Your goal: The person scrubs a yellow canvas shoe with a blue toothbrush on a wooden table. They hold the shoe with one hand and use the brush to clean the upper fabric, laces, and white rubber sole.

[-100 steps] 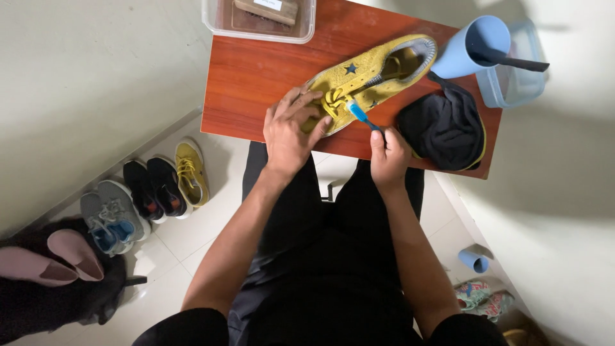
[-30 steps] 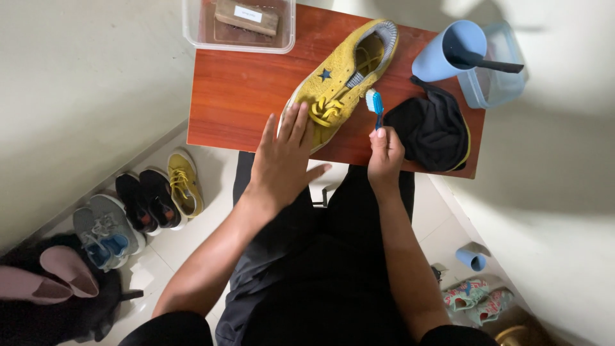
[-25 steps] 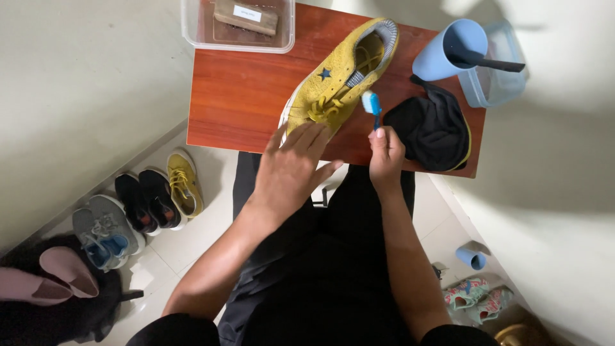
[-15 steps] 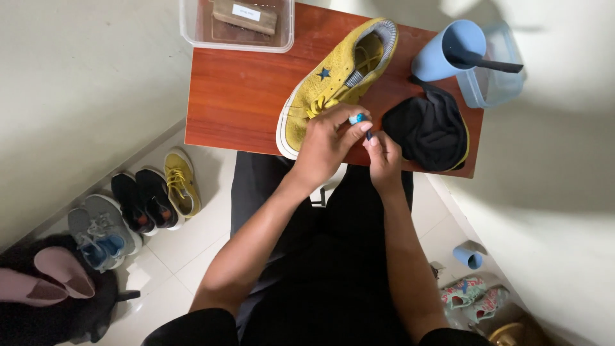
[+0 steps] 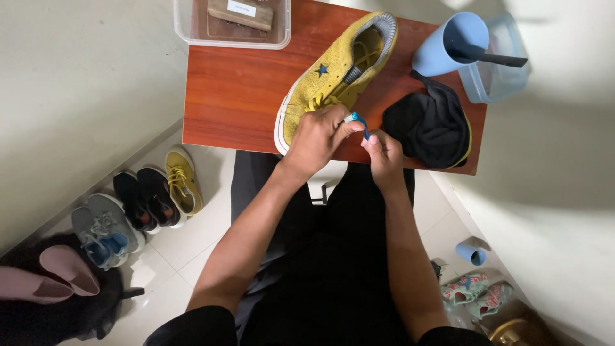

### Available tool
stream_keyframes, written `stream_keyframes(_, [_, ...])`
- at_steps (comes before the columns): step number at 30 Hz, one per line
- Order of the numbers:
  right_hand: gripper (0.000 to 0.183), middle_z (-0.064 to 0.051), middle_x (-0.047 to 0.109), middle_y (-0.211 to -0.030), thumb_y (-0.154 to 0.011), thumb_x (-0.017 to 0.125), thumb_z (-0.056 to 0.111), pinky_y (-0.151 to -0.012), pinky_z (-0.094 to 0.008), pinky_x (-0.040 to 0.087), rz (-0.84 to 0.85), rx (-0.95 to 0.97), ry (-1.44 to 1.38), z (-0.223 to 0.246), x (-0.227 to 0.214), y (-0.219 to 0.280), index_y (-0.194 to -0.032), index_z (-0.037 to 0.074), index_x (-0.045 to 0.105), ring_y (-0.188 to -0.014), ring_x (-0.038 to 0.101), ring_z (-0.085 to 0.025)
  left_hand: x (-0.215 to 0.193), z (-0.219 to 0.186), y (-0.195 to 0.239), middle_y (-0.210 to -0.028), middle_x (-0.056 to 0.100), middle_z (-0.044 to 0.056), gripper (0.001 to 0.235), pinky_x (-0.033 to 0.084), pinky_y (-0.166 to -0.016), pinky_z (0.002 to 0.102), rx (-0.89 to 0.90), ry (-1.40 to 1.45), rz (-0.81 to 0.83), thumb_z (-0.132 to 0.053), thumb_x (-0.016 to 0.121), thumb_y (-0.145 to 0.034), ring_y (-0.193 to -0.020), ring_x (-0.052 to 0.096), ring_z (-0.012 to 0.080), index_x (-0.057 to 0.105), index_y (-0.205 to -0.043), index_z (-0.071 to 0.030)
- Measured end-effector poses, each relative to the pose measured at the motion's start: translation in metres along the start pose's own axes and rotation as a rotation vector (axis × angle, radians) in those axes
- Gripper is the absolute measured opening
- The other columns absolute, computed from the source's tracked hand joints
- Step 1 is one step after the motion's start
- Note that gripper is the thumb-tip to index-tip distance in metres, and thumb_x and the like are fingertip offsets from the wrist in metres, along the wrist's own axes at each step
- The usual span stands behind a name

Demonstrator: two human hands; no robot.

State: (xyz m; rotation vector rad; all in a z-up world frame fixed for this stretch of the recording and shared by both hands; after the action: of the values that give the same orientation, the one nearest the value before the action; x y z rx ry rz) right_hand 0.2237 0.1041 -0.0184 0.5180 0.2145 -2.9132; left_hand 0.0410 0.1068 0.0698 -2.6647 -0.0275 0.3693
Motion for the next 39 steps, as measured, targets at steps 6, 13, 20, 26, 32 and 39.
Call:
stream_keyframes(6, [0.037,-0.002,0.049,-0.059,-0.11,0.049,0.027,-0.052,-0.025,0.04,-0.014,-0.017,0.026,-0.004,0.001,-0.001,-0.084,0.007,0.064,-0.054,0.041,-0.009,-0.024,-0.027,-0.015,-0.06,0.067,0.013,0.021,0.055,-0.063,0.039,0.018,-0.102,0.156,-0.017,0.08,-0.089,-0.059,0.067,0.0308,0.069,-0.083,0.0])
stream_keyframes(13, [0.034,0.004,0.042,-0.067,-0.111,0.042,0.024,-0.055,-0.021,0.036,-0.087,0.034,-0.042,0.013,0.001,-0.004,-0.086,0.009,0.059,-0.061,0.037,-0.006,-0.045,-0.025,-0.003,-0.084,0.074,0.008,0.006,0.054,-0.084,0.038,0.168,-0.41,-0.008,-0.012,0.073,-0.098,-0.086,0.072,0.0293,0.073,-0.097,-0.007])
stream_keyframes(20, [0.031,0.002,0.04,-0.067,-0.113,0.042,0.023,-0.05,-0.02,0.035,-0.119,0.083,-0.12,0.006,0.0,-0.005,-0.097,0.004,0.061,-0.054,0.037,-0.005,-0.013,0.027,0.014,-0.11,0.054,0.0,0.028,0.034,-0.092,0.042,-0.094,-0.734,0.08,-0.037,0.083,-0.084,-0.111,0.043,0.0282,0.074,-0.097,-0.014])
stream_keyframes(26, [0.034,0.0,0.044,-0.066,-0.113,0.043,0.027,-0.052,-0.021,0.036,-0.118,0.075,-0.067,0.005,-0.001,-0.002,-0.097,0.004,0.063,-0.055,0.039,-0.007,-0.034,0.046,0.006,-0.111,0.063,0.002,0.023,0.036,-0.092,0.046,-0.23,-0.403,0.209,-0.035,0.08,-0.088,-0.114,0.05,0.033,0.073,-0.102,-0.018])
stream_keyframes(32, [0.035,-0.005,0.05,-0.066,-0.114,0.047,0.024,-0.059,-0.029,0.044,-0.091,-0.025,0.237,0.04,-0.009,-0.004,-0.091,0.005,0.065,-0.06,0.048,-0.015,-0.07,0.042,-0.01,-0.105,0.07,0.022,0.017,0.048,-0.088,0.054,-0.199,-0.016,0.28,-0.011,0.079,-0.089,-0.104,0.063,0.0498,0.071,-0.099,0.0])
stream_keyframes(39, [0.035,-0.009,0.05,-0.064,-0.113,0.056,0.025,-0.061,-0.034,0.049,-0.049,-0.13,0.432,0.062,0.008,-0.018,-0.083,0.008,0.06,-0.06,0.054,-0.024,-0.076,0.04,-0.012,-0.108,0.069,0.022,0.022,0.05,-0.091,0.055,-0.273,-0.064,0.372,-0.015,0.079,-0.088,-0.108,0.063,0.0489,0.072,-0.102,0.002])
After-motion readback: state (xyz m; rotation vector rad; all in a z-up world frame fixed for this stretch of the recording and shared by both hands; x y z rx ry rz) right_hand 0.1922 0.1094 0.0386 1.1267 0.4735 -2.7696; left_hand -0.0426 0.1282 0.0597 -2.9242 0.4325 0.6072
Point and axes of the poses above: each hand's wrist, its own y-axis away from the middle knuckle, its own x-axis out of the palm, z = x × y, the point moved 8 cm from there along -y, towards the middle knuckle
